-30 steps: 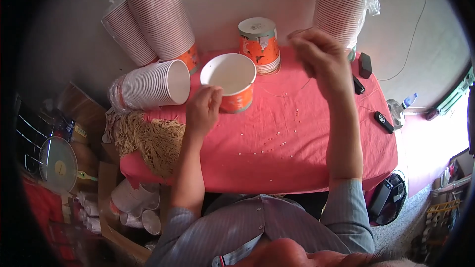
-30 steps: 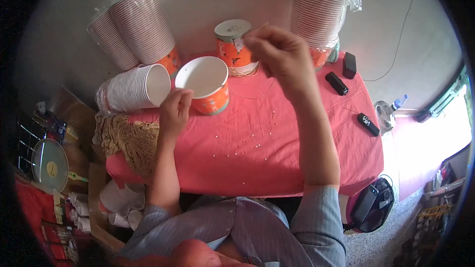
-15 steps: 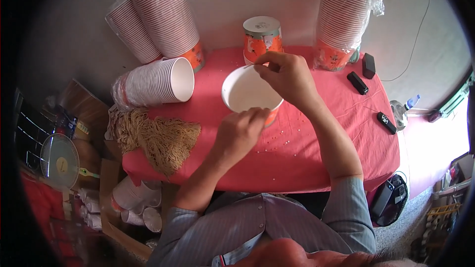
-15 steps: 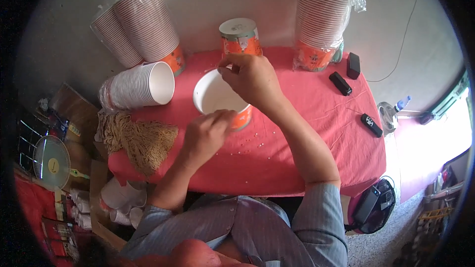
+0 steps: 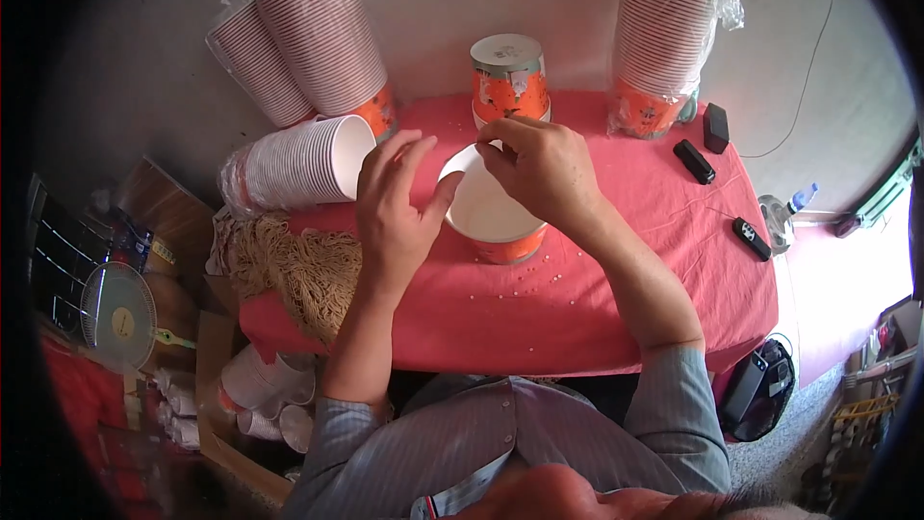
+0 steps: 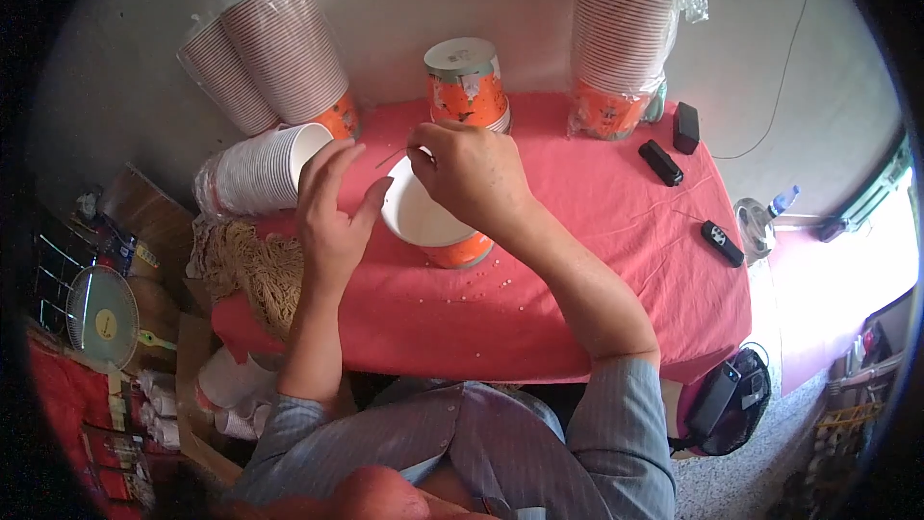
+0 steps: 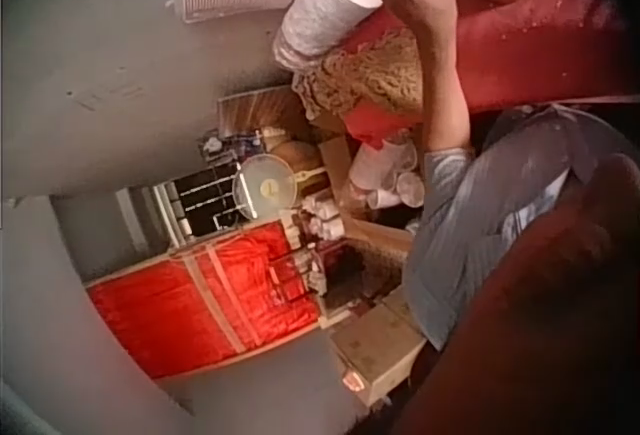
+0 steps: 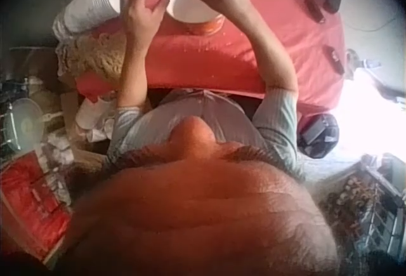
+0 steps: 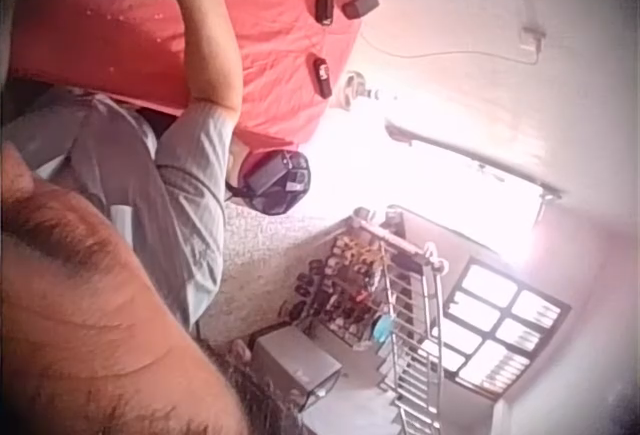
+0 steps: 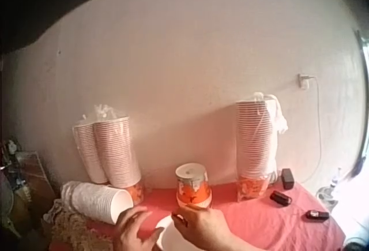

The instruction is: Assembling paper bowls by attaching thin wire handles to them.

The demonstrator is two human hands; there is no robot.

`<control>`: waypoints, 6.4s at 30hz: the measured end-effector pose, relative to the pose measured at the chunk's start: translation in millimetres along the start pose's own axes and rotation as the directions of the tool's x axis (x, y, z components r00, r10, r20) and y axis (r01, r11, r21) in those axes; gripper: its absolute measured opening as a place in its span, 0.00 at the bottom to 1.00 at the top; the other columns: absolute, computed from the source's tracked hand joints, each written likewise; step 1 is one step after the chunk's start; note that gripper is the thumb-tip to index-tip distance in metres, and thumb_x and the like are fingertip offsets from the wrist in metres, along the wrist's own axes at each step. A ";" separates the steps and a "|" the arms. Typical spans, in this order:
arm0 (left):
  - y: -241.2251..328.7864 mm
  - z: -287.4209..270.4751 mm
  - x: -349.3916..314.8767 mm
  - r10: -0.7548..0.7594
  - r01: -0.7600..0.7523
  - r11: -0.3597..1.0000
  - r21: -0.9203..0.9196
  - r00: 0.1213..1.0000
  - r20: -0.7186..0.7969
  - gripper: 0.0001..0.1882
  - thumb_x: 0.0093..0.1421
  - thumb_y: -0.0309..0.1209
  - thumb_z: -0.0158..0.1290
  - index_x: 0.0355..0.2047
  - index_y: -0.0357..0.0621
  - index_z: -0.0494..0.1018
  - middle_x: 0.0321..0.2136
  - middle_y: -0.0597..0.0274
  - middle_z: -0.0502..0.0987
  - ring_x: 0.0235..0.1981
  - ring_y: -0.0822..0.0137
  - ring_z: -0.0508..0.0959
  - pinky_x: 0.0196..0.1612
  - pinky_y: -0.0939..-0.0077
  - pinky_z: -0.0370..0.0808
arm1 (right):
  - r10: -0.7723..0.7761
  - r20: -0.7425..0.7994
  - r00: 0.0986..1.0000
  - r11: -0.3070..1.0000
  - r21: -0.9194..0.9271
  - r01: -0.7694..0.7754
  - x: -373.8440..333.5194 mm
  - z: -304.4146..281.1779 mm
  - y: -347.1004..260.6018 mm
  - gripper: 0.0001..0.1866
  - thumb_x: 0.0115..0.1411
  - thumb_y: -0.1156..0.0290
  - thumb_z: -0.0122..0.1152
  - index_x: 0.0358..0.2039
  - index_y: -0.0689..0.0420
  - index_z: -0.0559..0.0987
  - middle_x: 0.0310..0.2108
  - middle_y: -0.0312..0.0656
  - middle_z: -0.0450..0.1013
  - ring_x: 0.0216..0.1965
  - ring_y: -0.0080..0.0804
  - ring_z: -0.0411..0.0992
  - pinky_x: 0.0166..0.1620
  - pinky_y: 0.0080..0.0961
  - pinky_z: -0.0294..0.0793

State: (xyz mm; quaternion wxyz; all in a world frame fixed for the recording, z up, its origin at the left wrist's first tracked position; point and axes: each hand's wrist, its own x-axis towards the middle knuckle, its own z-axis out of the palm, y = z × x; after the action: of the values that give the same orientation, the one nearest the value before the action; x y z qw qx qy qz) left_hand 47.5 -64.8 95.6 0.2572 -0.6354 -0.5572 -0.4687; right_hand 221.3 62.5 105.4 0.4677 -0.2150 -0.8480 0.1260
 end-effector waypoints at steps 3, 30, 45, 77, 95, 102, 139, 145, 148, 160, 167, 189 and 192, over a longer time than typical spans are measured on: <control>-12.8 4.4 0.3 0.032 -0.033 0.999 0.041 0.999 0.035 0.19 0.59 0.26 0.72 0.50 0.40 0.83 0.51 0.56 0.83 0.52 0.52 0.83 0.56 0.57 0.79 | -0.016 0.019 1.000 1.000 -0.013 0.017 -0.8 1.1 -1.3 0.05 0.63 0.67 0.73 0.39 0.52 0.88 0.32 0.41 0.85 0.31 0.42 0.86 0.34 0.38 0.84; -27.7 -2.3 -2.3 0.003 0.047 0.974 -0.219 0.975 0.223 0.06 0.63 0.21 0.67 0.39 0.37 0.84 0.37 0.56 0.86 0.41 0.54 0.85 0.47 0.62 0.79 | 0.091 0.522 0.848 0.808 0.459 -0.369 4.2 9.4 9.9 0.08 0.72 0.73 0.66 0.43 0.64 0.86 0.33 0.38 0.84 0.36 0.21 0.80 0.43 0.25 0.81; -70.5 4.0 -39.7 -0.219 0.422 0.899 -0.118 0.666 0.713 0.35 0.56 0.23 0.71 0.65 0.48 0.74 0.69 0.51 0.75 0.70 0.49 0.75 0.71 0.56 0.75 | 0.085 0.497 0.864 0.957 0.200 -0.209 -2.6 25.1 22.9 0.10 0.63 0.68 0.67 0.41 0.56 0.90 0.36 0.45 0.87 0.39 0.41 0.85 0.46 0.38 0.82; -61.1 9.4 -71.2 -0.027 0.116 0.972 -0.203 0.919 0.393 0.37 0.47 0.22 0.76 0.60 0.43 0.77 0.63 0.49 0.79 0.65 0.43 0.78 0.65 0.51 0.79 | 0.069 0.533 0.843 0.976 0.140 -0.168 -19.4 50.4 17.9 0.11 0.64 0.62 0.67 0.37 0.55 0.90 0.33 0.48 0.86 0.35 0.50 0.84 0.44 0.45 0.83; -57.6 11.7 -69.7 -0.024 0.108 0.974 -0.199 0.923 0.384 0.40 0.45 0.22 0.77 0.61 0.46 0.76 0.62 0.50 0.79 0.64 0.44 0.78 0.64 0.51 0.80 | 0.103 0.545 0.832 0.972 0.122 -0.201 -19.2 50.5 15.2 0.11 0.64 0.63 0.66 0.39 0.54 0.90 0.35 0.47 0.87 0.38 0.50 0.85 0.46 0.46 0.83; -57.7 11.3 -71.3 -0.053 0.137 0.972 -0.190 0.918 0.393 0.40 0.47 0.25 0.77 0.62 0.46 0.75 0.63 0.50 0.78 0.64 0.45 0.78 0.65 0.51 0.79 | 0.115 0.546 0.830 0.970 0.120 -0.214 -19.7 53.9 12.4 0.12 0.65 0.62 0.67 0.41 0.54 0.90 0.36 0.46 0.87 0.39 0.49 0.85 0.46 0.44 0.83; -95.0 3.5 -80.2 -0.529 0.492 0.700 -0.518 0.844 0.087 0.05 0.76 0.24 0.56 0.48 0.36 0.78 0.44 0.60 0.86 0.42 0.77 0.82 0.47 0.81 0.78 | 0.050 0.398 0.916 0.951 0.261 -0.165 -3.0 32.1 20.4 0.12 0.61 0.75 0.64 0.45 0.58 0.84 0.28 0.43 0.81 0.32 0.36 0.82 0.39 0.37 0.81; -41.1 -12.0 -20.6 -0.161 0.189 0.936 -0.295 0.980 0.118 0.05 0.67 0.21 0.63 0.42 0.37 0.82 0.53 0.51 0.85 0.51 0.59 0.85 0.55 0.65 0.81 | 0.020 0.450 0.893 0.927 0.326 -0.185 0.0 18.4 2.4 0.16 0.63 0.69 0.72 0.52 0.55 0.86 0.25 0.41 0.78 0.29 0.27 0.78 0.36 0.32 0.78; -22.1 -6.5 0.7 -0.030 0.091 0.934 -0.344 0.983 0.180 0.06 0.67 0.22 0.63 0.44 0.38 0.82 0.50 0.52 0.85 0.52 0.59 0.86 0.54 0.67 0.81 | -0.015 0.413 0.911 0.924 0.354 -0.145 -6.2 20.9 -0.3 0.16 0.65 0.67 0.74 0.52 0.55 0.87 0.28 0.40 0.81 0.30 0.25 0.79 0.36 0.28 0.77; -7.8 -3.7 -29.5 -0.477 0.710 0.528 -0.466 0.702 0.529 0.13 0.78 0.34 0.57 0.47 0.34 0.82 0.37 0.66 0.86 0.35 0.78 0.78 0.41 0.79 0.76 | 0.120 0.512 0.851 0.789 0.471 -0.395 3.9 8.0 -5.6 0.09 0.72 0.66 0.67 0.42 0.57 0.89 0.26 0.33 0.82 0.24 0.17 0.76 0.29 0.22 0.76; -9.3 -5.2 -29.3 -0.527 0.840 0.196 -0.505 0.525 0.668 0.10 0.76 0.34 0.58 0.44 0.39 0.80 0.34 0.63 0.85 0.21 0.79 0.77 0.19 0.86 0.63 | 0.123 0.530 0.839 0.746 0.509 -0.430 0.9 20.0 3.5 0.10 0.70 0.67 0.67 0.45 0.59 0.88 0.28 0.35 0.83 0.25 0.20 0.78 0.32 0.25 0.79; -21.7 -4.2 3.5 -0.583 0.788 0.451 -0.419 0.616 0.530 0.10 0.77 0.33 0.56 0.43 0.38 0.78 0.18 0.68 0.74 0.14 0.79 0.67 0.17 0.82 0.62 | -0.015 0.538 0.843 0.998 0.058 -0.020 -15.1 35.9 20.1 0.12 0.65 0.69 0.60 0.43 0.53 0.89 0.38 0.49 0.86 0.38 0.50 0.86 0.47 0.47 0.84; -26.1 -1.2 5.3 -0.597 0.777 0.465 -0.425 0.629 0.497 0.10 0.77 0.34 0.56 0.42 0.38 0.77 0.18 0.67 0.75 0.13 0.79 0.67 0.17 0.82 0.62 | 0.073 0.563 0.823 0.991 -0.131 0.002 -11.4 23.9 14.1 0.12 0.63 0.65 0.61 0.38 0.53 0.89 0.35 0.49 0.86 0.35 0.50 0.85 0.46 0.48 0.84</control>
State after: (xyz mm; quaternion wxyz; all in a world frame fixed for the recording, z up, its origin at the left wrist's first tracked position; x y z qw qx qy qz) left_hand 22.1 -56.9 95.7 -0.2549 -0.4577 -0.6154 -0.5889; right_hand 209.9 69.1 78.5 0.1780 -0.2128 -0.9506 0.1392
